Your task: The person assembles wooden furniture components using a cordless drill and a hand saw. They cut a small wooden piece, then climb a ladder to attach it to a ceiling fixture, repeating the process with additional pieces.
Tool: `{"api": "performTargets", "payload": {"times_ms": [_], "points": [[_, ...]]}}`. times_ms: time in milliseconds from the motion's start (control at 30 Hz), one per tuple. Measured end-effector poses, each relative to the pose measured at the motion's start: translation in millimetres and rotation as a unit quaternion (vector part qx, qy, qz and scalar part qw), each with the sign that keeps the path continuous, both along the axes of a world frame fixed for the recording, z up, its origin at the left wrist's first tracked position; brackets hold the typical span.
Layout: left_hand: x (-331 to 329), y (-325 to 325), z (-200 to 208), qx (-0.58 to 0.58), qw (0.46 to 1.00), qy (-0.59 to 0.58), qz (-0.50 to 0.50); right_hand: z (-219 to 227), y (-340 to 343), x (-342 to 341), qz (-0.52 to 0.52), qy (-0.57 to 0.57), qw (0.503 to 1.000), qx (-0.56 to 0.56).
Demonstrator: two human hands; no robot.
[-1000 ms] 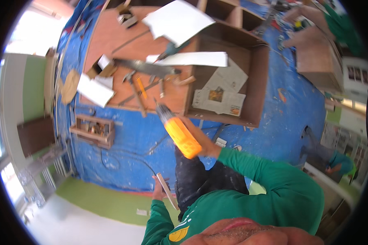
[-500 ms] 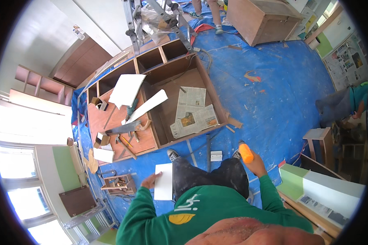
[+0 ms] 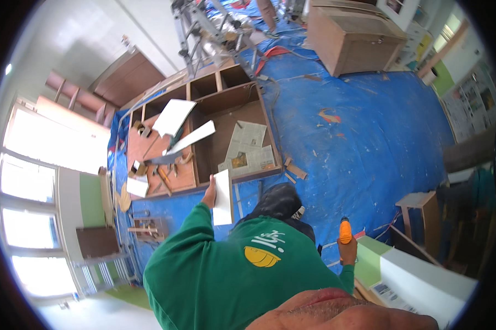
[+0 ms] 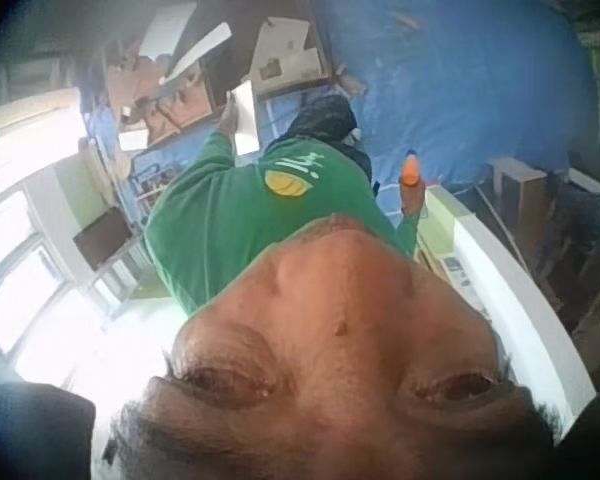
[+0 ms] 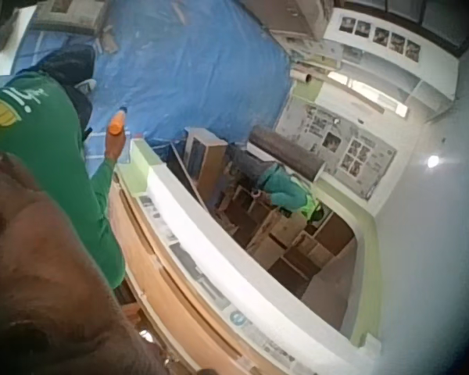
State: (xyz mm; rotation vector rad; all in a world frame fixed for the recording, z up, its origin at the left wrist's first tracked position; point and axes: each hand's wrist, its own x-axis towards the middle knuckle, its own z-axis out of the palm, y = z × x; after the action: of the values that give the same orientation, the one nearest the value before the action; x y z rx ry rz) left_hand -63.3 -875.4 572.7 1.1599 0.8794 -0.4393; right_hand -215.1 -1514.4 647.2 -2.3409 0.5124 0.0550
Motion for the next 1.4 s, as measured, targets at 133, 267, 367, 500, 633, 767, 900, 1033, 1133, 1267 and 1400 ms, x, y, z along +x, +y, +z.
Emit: {"api": "performTargets", "payload": {"times_ms": [133, 267, 367, 500, 633, 767, 900, 1033, 1133, 1267, 1400], "points": [[4.6, -5.8, -33.6, -0.013, 1.000, -0.018, 0.022, -79.2, -16.9, -13.2, -0.146, 0.131, 0.966, 0.168], [11.1, -39.8, -64.3, -0.103, 0.993, 0.060, 0.000, -64.9, -32.3, 46.8, -0.149, 0.144, 0.950, 0.234], [58.8, -87.6, -50.6, -0.243, 0.969, 0.029, 0.043, -34.7, -47.4, 116.4, -0.116, 0.126, 0.957, 0.234], [164.7, -125.7, -56.7, -0.386, 0.908, -0.067, 0.152, -2.6, -46.8, 223.6, -0.059, 0.097, 0.961, 0.254], [249.6, -166.6, -27.3, -0.358, 0.893, -0.180, 0.206, 11.1, -42.6, 345.6, 0.027, 0.096, 0.961, 0.256], [348.9, -195.3, 15.2, -0.310, 0.891, -0.260, 0.206, 44.1, -16.1, 489.0, 0.132, 0.090, 0.950, 0.267], [452.0, -233.9, 54.5, -0.471, 0.771, -0.374, 0.209, 101.7, 33.8, 639.4, 0.195, 0.166, 0.933, 0.251], [555.4, -255.5, 81.3, -0.496, 0.681, -0.501, 0.194, 126.9, 93.2, 744.0, 0.223, 0.165, 0.879, 0.387], [626.3, -272.0, 118.3, -0.492, 0.622, -0.580, 0.188, 150.4, 129.5, 790.0, 0.222, 0.170, 0.837, 0.471], [673.0, -282.3, 152.9, -0.474, 0.613, -0.599, 0.202, 162.2, 153.2, 845.1, 0.255, 0.185, 0.796, 0.516], [714.0, -273.8, 159.1, -0.474, 0.596, -0.611, 0.219, 152.3, 159.6, 903.2, 0.291, 0.188, 0.803, 0.485]]}}
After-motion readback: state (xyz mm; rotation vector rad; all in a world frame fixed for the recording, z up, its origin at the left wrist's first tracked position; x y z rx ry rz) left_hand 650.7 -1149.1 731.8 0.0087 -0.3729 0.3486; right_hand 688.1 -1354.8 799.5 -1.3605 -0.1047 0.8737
